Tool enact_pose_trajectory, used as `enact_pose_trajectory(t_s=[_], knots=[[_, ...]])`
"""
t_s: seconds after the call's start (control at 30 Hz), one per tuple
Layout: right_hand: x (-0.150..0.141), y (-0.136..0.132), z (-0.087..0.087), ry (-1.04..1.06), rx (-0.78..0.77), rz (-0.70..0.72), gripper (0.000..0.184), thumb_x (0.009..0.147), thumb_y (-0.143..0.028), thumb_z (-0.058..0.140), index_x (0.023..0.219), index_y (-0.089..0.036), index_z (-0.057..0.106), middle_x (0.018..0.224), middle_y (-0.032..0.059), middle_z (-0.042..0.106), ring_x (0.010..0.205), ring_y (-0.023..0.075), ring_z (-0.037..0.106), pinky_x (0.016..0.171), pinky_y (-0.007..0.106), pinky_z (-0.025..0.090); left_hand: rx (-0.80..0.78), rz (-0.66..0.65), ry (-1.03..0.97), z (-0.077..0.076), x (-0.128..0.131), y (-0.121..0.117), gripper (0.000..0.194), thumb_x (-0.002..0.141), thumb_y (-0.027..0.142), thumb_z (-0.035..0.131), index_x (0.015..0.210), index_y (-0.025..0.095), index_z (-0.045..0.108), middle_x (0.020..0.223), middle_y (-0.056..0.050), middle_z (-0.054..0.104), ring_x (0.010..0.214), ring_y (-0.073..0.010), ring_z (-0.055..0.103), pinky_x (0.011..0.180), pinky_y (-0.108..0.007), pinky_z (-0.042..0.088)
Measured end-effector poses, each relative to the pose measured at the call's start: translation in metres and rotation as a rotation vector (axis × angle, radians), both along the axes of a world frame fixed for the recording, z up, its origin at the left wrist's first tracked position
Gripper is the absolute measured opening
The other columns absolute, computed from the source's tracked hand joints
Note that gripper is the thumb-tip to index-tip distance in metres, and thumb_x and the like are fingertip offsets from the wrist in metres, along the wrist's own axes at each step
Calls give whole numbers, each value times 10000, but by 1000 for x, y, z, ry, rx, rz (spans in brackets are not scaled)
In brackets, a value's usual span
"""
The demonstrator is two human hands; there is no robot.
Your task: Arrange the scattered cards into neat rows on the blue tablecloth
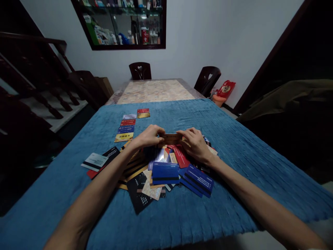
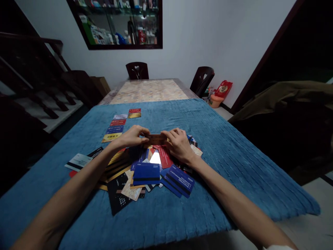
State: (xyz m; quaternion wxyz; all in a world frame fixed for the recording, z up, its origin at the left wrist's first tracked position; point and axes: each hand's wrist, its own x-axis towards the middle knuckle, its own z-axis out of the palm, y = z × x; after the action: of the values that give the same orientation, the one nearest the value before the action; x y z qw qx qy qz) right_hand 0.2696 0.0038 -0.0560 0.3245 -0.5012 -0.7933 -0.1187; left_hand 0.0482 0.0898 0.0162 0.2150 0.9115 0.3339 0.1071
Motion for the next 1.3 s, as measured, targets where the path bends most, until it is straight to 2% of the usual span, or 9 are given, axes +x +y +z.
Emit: enact_pose_trajectory(t_s=[0.17, 0.47, 0.67, 0.83, 0.93, 1.07, 1.3], knots=[[-7, -3, 4, -133, 116, -44, 370, 918, -282, 588, 1281, -209, 599, 1199, 125, 644, 1086, 291, 482, 930, 444, 387, -9, 38, -12, 3, -1, -2, 225, 706, 200, 587, 835, 116, 751, 735, -9, 701, 722, -161, 614, 654, -231, 423], [-10, -2, 4, -225, 211, -112, 380, 936, -311, 574, 1296, -189, 586, 1184, 123, 651, 1102, 292, 467, 949, 437, 350, -24, 47, -50, 3, -3, 1, 199, 712, 185, 600, 829, 118, 747, 741, -16, 715, 718, -163, 630, 647, -232, 431], [-12, 2, 3, -197, 170, -102, 389, 934, -332, 580, 1297, -192, 591, 1179, 132, 661, 1086, 303, 475, 947, 455, 353, 36, 37, -62, 3, -4, 2, 216, 714, 170, 596, 866, 130, 745, 809, -29, 737, 785, -184, 666, 711, -250, 470], [-11, 4, 6, -161, 132, -111, 412, 911, -303, 601, 1314, -224, 586, 1202, 138, 626, 1117, 323, 456, 949, 476, 361, 94, 46, -128, 0, -3, -1, 294, 734, 126, 573, 1000, 170, 693, 860, -27, 740, 797, -182, 679, 764, -273, 506], [-9, 6, 8, -170, 137, -124, 400, 912, -351, 610, 1293, -229, 596, 1211, 140, 600, 1121, 323, 444, 940, 467, 362, 162, 58, -149, -4, -2, -3, 338, 752, 97, 566, 1074, 177, 630, 870, -28, 720, 829, -194, 680, 781, -290, 505], [-8, 13, 14, -197, 152, -119, 385, 915, -396, 602, 1263, -232, 608, 1199, 137, 589, 1130, 321, 425, 940, 458, 345, 240, 42, -168, -11, -5, -3, 308, 785, 77, 536, 1072, 182, 577, 942, -56, 695, 890, -213, 667, 803, -312, 504], [-13, 31, 31, -246, 125, -64, 404, 884, -321, 604, 1273, -214, 585, 1209, 138, 597, 1133, 328, 416, 913, 463, 326, 377, -9, -201, -11, -23, 8, 306, 783, 99, 587, 1078, 172, 549, 1075, -96, 614, 1043, -252, 591, 939, -385, 492]])
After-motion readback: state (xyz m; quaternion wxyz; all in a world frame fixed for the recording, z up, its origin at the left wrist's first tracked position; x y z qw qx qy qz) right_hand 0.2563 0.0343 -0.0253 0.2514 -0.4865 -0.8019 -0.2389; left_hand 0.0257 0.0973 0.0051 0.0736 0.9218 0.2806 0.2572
